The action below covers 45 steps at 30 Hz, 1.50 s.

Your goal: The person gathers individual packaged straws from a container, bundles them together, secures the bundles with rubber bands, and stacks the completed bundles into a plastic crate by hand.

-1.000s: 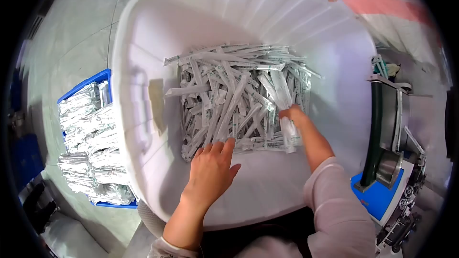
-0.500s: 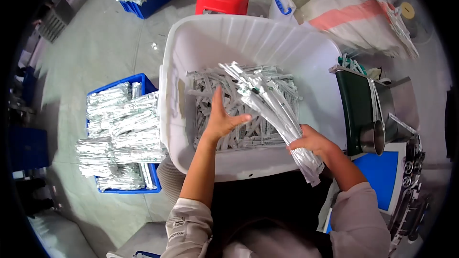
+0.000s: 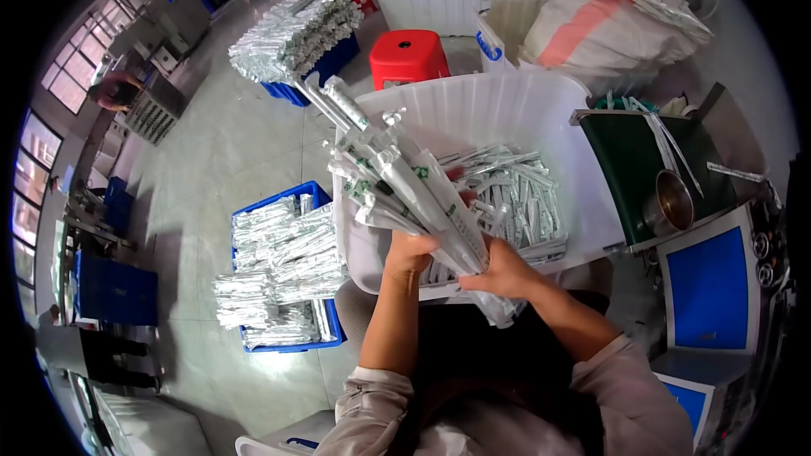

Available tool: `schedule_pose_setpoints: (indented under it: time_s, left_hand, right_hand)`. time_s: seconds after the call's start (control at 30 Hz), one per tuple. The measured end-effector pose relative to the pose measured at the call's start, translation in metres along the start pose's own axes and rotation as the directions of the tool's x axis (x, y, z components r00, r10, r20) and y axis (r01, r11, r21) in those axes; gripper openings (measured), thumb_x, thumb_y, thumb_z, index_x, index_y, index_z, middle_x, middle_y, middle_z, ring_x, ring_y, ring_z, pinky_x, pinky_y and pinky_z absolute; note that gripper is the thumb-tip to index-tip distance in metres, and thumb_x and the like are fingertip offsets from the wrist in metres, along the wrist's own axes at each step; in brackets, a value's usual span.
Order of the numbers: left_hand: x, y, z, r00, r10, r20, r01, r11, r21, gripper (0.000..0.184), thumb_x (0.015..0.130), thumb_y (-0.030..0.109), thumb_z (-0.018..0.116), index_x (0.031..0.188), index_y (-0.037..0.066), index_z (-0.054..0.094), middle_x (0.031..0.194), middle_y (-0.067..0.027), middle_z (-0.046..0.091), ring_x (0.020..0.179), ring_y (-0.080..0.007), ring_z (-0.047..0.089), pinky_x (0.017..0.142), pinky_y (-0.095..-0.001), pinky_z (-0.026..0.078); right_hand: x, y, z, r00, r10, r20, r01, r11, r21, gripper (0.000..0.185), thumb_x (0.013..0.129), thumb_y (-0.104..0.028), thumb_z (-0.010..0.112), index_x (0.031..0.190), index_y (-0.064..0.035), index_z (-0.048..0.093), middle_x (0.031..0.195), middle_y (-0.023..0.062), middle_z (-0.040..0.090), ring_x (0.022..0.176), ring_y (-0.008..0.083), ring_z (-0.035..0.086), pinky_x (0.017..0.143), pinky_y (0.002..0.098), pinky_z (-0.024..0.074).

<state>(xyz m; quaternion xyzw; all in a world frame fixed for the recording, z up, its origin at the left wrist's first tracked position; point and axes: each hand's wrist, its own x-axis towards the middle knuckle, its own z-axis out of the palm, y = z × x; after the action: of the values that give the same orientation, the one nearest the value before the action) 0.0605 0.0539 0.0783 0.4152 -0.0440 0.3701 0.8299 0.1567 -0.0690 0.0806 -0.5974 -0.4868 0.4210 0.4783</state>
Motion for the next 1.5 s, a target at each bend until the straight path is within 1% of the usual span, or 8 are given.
schedule_pose_setpoints:
  time_s: [0.17, 0.27, 0.3, 0.37, 0.5, 0.9, 1.07, 1.5]
  left_hand:
    - [-0.022, 0.024, 0.043, 0.865, -0.246, -0.438, 0.303, 0.951, 0.064, 0.042, 0.062, 0.004, 0.064, 0.101, -0.003, 0.050, 0.086, -0.0095, 0.057, 0.078, -0.0205, 0.058, 0.072, -0.0345, 0.049]
    - [-0.040, 0.018, 0.039, 0.841, -0.383, -0.383, 0.371, 0.922, -0.109, 0.039, 0.063, 0.001, 0.061, 0.101, -0.003, 0.051, 0.087, -0.0105, 0.058, 0.076, -0.0223, 0.059, 0.071, -0.0355, 0.050]
    - [-0.047, 0.017, 0.037, 0.826, -0.474, -0.305, 0.415, 0.878, -0.239, 0.039, 0.064, 0.001, 0.059, 0.101, -0.002, 0.051, 0.088, -0.0111, 0.058, 0.077, -0.0232, 0.059, 0.072, -0.0362, 0.050]
    - [-0.057, 0.012, 0.028, 0.839, -0.532, -0.113, 0.485, 0.827, -0.285, 0.048, 0.062, 0.006, 0.060, 0.108, -0.003, 0.048, 0.096, -0.0156, 0.057, 0.086, -0.0275, 0.058, 0.080, -0.0395, 0.048]
    - [-0.064, -0.010, 0.045, 0.884, -0.453, 0.115, 0.463, 0.811, -0.359, 0.064, 0.058, 0.015, 0.065, 0.115, -0.003, 0.042, 0.102, -0.0181, 0.053, 0.090, -0.0302, 0.056, 0.090, -0.0438, 0.040]
    - [-0.079, -0.061, 0.040, 0.784, -0.463, 0.413, 0.619, 0.534, -0.577, 0.076, 0.052, 0.019, 0.064, 0.120, 0.000, 0.035, 0.084, -0.0131, 0.052, 0.069, -0.0239, 0.053, 0.080, -0.0402, 0.045]
    - [-0.080, -0.042, 0.040, 0.807, -0.464, 0.365, 0.588, 0.574, -0.571, 0.081, 0.056, 0.024, 0.068, 0.124, 0.000, 0.031, 0.101, -0.0196, 0.051, 0.086, -0.0308, 0.054, 0.088, -0.0466, 0.041]
    - [-0.096, -0.063, 0.013, 0.669, -0.651, 0.358, 0.720, 0.450, -0.528, 0.075, 0.062, 0.030, 0.071, 0.120, -0.006, 0.039, 0.116, -0.0203, 0.047, 0.107, -0.0328, 0.049, 0.095, -0.0421, 0.037]
  right_hand:
    - [-0.045, -0.042, 0.016, 0.968, 0.249, -0.037, -0.240, 0.867, -0.437, 0.048, 0.059, -0.027, 0.069, 0.087, 0.0075, 0.052, 0.095, 0.0217, 0.056, 0.087, 0.0285, 0.056, 0.074, 0.0370, 0.0441]
    - [-0.071, -0.045, 0.031, 0.921, -0.270, -0.280, -0.051, 0.631, -0.774, 0.048, 0.061, -0.026, 0.071, 0.095, 0.0036, 0.053, 0.099, 0.0165, 0.055, 0.092, 0.0247, 0.054, 0.078, 0.0344, 0.0429]
    - [-0.074, -0.033, 0.032, 0.919, -0.273, -0.283, -0.052, 0.630, -0.775, 0.048, 0.061, -0.026, 0.071, 0.095, 0.0036, 0.053, 0.099, 0.0165, 0.055, 0.092, 0.0247, 0.054, 0.078, 0.0344, 0.0429]
    - [-0.081, 0.009, 0.038, 0.997, -0.025, 0.074, 0.001, 0.949, 0.315, 0.047, 0.065, -0.016, 0.070, 0.103, 0.0012, 0.050, 0.100, 0.0118, 0.055, 0.091, 0.0189, 0.054, 0.079, 0.0318, 0.0423]
    - [-0.106, 0.007, 0.053, 0.923, 0.139, 0.360, -0.338, 0.740, 0.581, 0.045, 0.068, -0.013, 0.069, 0.106, -0.0008, 0.050, 0.095, 0.0061, 0.054, 0.092, 0.0145, 0.050, 0.082, 0.0294, 0.0400]
    - [0.083, -0.048, -0.086, 0.895, -0.300, -0.331, 0.301, 0.952, -0.050, 0.062, 0.076, -0.042, 0.063, 0.120, -0.0018, 0.045, 0.111, 0.0135, 0.053, 0.100, 0.0196, 0.052, 0.077, 0.0300, 0.0446]
    - [0.075, -0.048, -0.057, 0.842, -0.151, 0.517, 0.160, 0.987, 0.028, 0.030, 0.087, -0.028, 0.048, 0.097, -0.0040, 0.063, 0.088, 0.0046, 0.064, 0.085, 0.0140, 0.057, 0.078, 0.0271, 0.0426]
    - [0.015, 0.008, -0.017, 0.966, -0.169, 0.195, 0.223, 0.926, -0.305, 0.022, 0.080, -0.017, 0.049, 0.087, -0.0012, 0.062, 0.068, 0.0112, 0.063, 0.060, 0.0254, 0.061, 0.058, 0.0321, 0.0479]
